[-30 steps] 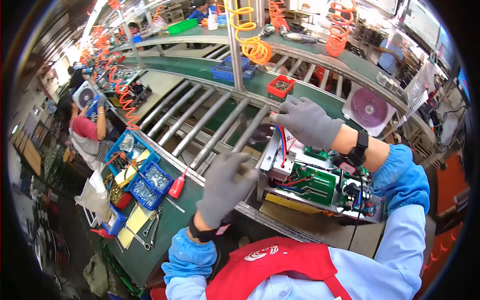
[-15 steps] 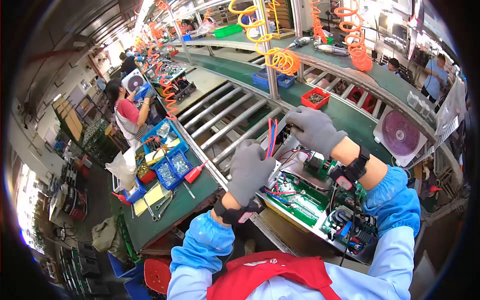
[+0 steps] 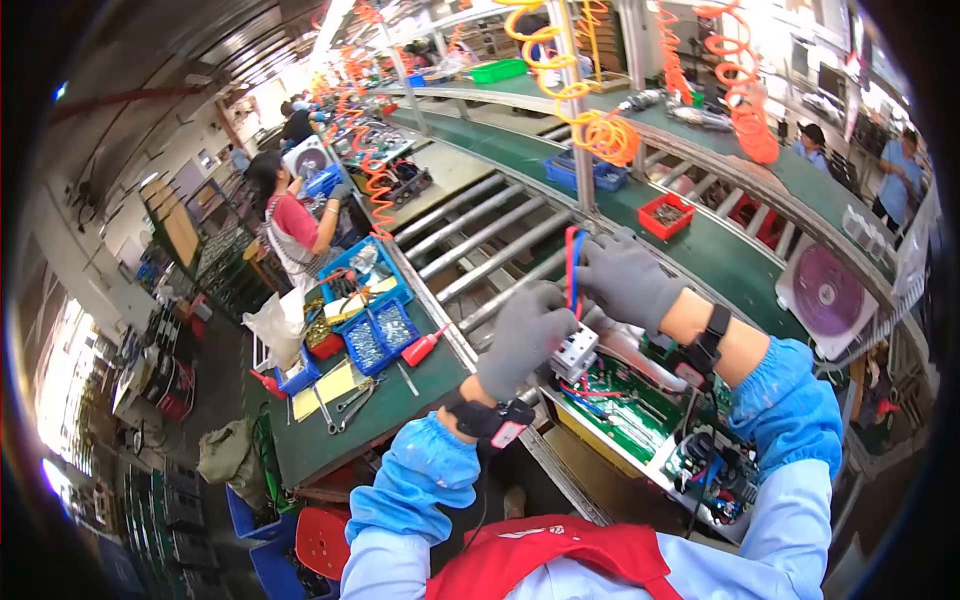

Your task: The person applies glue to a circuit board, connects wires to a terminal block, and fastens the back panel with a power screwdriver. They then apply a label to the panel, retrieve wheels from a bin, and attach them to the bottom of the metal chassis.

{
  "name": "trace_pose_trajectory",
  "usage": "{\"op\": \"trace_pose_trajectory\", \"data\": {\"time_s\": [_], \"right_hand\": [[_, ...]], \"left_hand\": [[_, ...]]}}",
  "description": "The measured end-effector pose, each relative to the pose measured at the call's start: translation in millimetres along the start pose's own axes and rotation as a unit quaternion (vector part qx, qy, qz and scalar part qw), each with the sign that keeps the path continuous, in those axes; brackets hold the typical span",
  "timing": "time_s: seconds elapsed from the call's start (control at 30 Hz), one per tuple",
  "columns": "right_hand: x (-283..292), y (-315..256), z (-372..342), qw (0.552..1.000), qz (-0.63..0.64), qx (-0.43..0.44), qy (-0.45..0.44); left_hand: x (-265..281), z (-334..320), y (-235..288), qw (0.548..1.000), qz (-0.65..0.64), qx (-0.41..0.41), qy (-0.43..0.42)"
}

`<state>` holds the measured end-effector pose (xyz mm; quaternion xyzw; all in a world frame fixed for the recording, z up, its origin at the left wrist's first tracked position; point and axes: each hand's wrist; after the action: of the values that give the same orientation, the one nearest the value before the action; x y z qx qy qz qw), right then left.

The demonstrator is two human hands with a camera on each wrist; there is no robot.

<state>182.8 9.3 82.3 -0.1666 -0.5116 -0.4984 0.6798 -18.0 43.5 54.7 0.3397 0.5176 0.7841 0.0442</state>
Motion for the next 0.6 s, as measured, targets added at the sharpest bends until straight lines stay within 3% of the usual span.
{"op": "trace_pose_trajectory", "data": {"time_s": [0.07, 0.1, 0.2, 0.23, 0.27, 0.33, 0.4, 0.47, 0.53, 0.6], "right_hand": [[6.5, 1.3, 3.1, 0.997, -0.062, 0.018, -0.043], [8.7, 3.1, 0.3, 0.995, -0.080, 0.057, 0.011], [22.5, 9.0, -6.1, 0.987, -0.144, 0.003, -0.078], [27.4, 18.9, -8.9, 0.989, -0.133, -0.032, -0.057], [31.0, 30.7, -11.8, 0.982, -0.142, -0.082, -0.095], [25.9, 51.0, -22.9, 0.978, 0.065, -0.180, -0.081], [10.4, 64.0, -32.0, 0.911, 0.297, -0.270, -0.095], [13.7, 55.6, -28.7, 0.857, 0.364, -0.350, -0.101], [-10.5, 58.4, -33.1, 0.811, 0.456, -0.362, -0.051], [-21.1, 56.9, -34.4, 0.786, 0.476, -0.391, -0.046]], "left_hand": [[5.3, 4.6, 3.6, 0.999, 0.022, 0.027, -0.039], [5.0, 8.0, 4.0, 0.998, 0.042, 0.020, -0.042], [10.6, 12.4, 13.3, 0.990, 0.112, 0.001, -0.084], [4.6, 14.1, 8.5, 0.990, 0.130, -0.044, -0.042], [4.1, 15.1, 11.0, 0.987, 0.142, -0.036, -0.062], [7.3, 18.0, 24.8, 0.979, 0.163, -0.029, -0.116], [0.7, 25.4, 4.4, 0.988, 0.058, -0.085, -0.114], [2.0, 22.0, 7.8, 0.994, -0.038, -0.039, -0.095], [8.7, 13.6, 27.1, 0.984, -0.127, 0.043, -0.113], [3.4, 16.7, 11.3, 0.990, -0.083, 0.047, -0.100]]}}
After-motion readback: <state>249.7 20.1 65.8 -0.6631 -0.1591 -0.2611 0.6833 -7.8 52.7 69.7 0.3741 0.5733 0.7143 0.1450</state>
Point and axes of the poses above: each hand's wrist, its own z-axis towards the middle knuckle, its own x-axis out of the back of the hand, y = z × x, and after that the axes turned 2 degrees about x, right-handed
